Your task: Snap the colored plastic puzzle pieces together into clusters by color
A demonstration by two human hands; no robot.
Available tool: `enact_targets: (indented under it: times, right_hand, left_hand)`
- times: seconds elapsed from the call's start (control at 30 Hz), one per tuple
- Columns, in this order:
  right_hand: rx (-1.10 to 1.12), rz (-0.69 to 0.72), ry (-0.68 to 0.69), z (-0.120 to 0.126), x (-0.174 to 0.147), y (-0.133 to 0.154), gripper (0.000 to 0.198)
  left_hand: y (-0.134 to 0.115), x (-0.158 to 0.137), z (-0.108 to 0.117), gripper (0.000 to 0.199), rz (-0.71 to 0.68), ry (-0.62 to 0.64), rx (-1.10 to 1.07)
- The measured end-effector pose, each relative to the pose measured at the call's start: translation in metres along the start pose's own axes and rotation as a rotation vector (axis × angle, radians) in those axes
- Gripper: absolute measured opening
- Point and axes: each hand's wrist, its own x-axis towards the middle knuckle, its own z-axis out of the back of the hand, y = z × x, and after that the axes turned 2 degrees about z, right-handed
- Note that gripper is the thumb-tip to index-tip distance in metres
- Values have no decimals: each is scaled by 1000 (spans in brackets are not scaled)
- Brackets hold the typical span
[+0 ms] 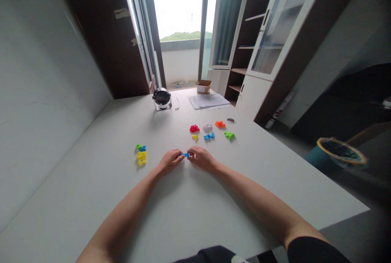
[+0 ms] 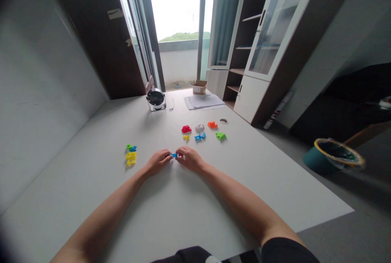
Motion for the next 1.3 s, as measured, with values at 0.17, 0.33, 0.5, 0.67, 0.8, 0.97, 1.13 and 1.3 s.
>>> enact_targets:
  times: [0.17,0.33,0.5,0.67,0.8,0.97,1.13,1.3]
  right_hand:
    - [5,3,3,2,1,2,8]
    - [3,-8,8,3,1,4,8]
    - [-3,-6,6,1,1,1,7]
    - [5,-4,8,0,1,1,8]
    - [5,-3,9,1,1,2,7]
    - [11,-6,11,1,1,1,8]
    - [18,0,6,2,1,2,9]
    - [14,-5,7,2,2,2,10]
  left_hand:
    - [-2,-1,1,33,5,7,-3]
    - [-2,-1,1,32,-5,-10,-9]
    - [-1,-1,0,32,-2,-10,-12]
    - [-1,-1,-2,31,-1,-26,-3]
    - [-2,-1,-1,30,-10,-29,0]
    - [-4,-2,1,32,3,-15,-6]
    - [-4,-2,1,32,0,-20,-13]
    - [-3,-1,0,34,16,-11,-12]
